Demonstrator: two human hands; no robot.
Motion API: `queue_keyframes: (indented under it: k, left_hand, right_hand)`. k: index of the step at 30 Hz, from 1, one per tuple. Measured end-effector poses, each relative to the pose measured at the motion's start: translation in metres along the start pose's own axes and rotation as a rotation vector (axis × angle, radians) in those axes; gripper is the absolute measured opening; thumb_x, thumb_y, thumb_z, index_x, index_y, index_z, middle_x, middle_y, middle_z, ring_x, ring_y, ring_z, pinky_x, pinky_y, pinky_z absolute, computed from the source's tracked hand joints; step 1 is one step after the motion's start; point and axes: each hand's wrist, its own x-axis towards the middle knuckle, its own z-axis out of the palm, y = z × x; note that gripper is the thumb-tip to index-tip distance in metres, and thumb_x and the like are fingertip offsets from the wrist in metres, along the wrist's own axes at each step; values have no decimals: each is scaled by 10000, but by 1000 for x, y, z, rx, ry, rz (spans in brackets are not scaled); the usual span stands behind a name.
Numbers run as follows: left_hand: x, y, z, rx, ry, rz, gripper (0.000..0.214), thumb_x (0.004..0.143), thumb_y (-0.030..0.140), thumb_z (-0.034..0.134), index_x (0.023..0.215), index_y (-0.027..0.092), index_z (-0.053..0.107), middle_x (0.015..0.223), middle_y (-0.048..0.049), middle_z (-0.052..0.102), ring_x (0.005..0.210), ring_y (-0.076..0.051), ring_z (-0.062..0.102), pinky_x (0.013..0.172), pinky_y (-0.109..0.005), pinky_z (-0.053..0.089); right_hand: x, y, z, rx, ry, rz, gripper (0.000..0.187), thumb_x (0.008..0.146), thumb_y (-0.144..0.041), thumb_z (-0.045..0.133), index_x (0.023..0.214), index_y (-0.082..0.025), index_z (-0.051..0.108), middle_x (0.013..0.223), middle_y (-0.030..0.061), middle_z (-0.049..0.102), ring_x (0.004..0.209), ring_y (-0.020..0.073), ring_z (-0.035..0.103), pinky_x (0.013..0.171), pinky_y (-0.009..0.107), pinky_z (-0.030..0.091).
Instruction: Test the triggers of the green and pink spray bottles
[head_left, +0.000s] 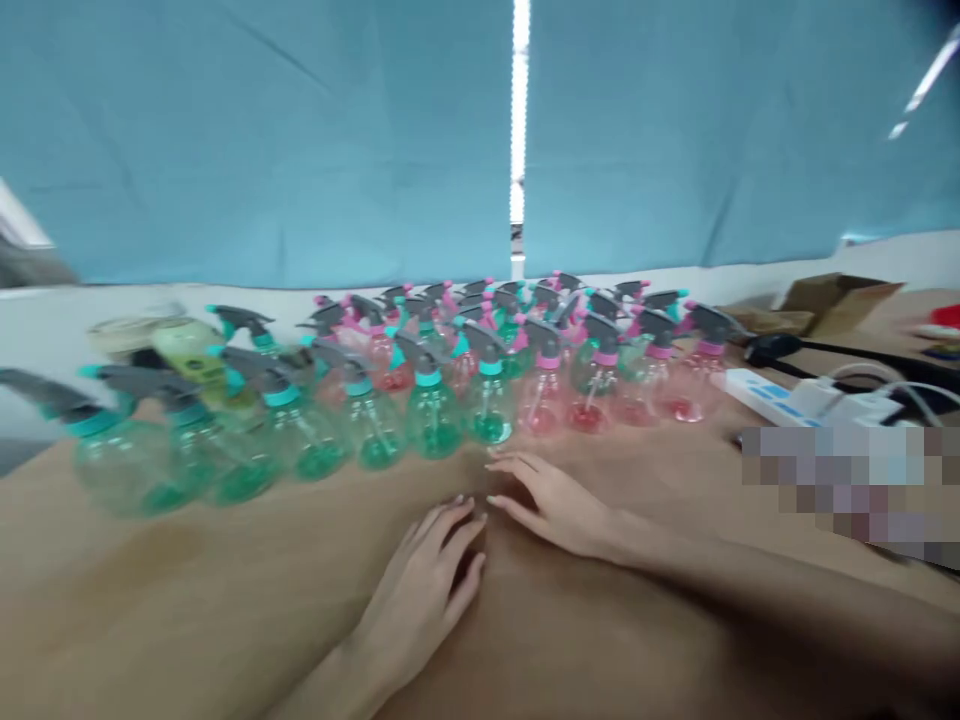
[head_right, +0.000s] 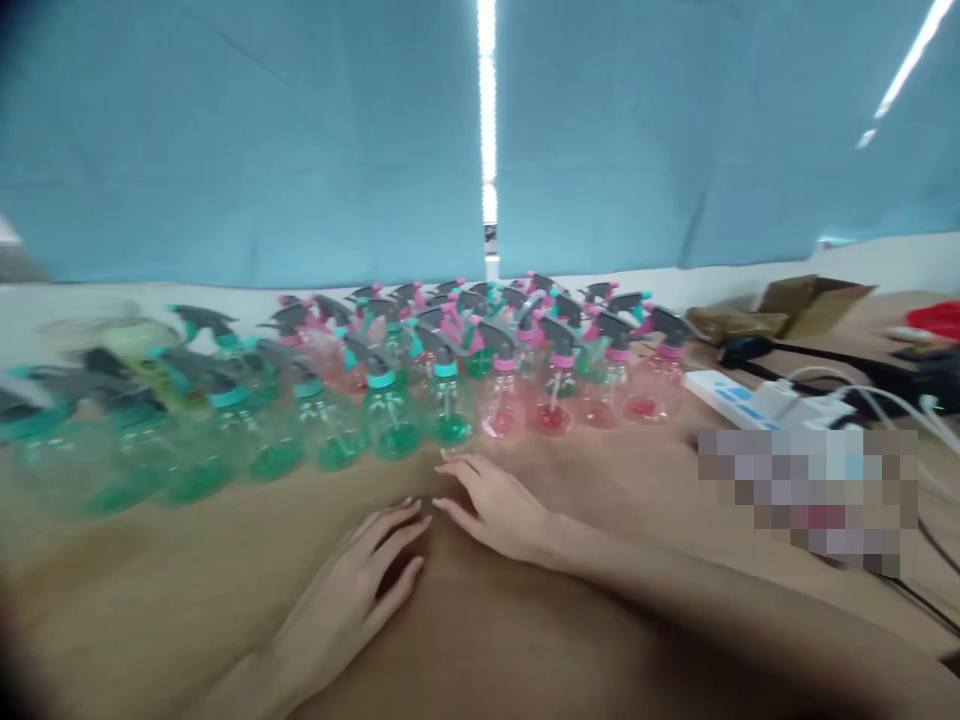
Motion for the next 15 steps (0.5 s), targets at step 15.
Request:
queue_keyframes:
  k: [15]
  left_hand:
    - [-129,-84,-84,-90,295,-541,258,925,308,455,1140,249,585,1183,-51,606,1115,-236,567,983,-427,426]
  right_hand:
    - [97,-123,117,146,-210,-349,382,939,-317,447,1219,-105,598,1354,140,538,1306,236,446,1106,423,349]
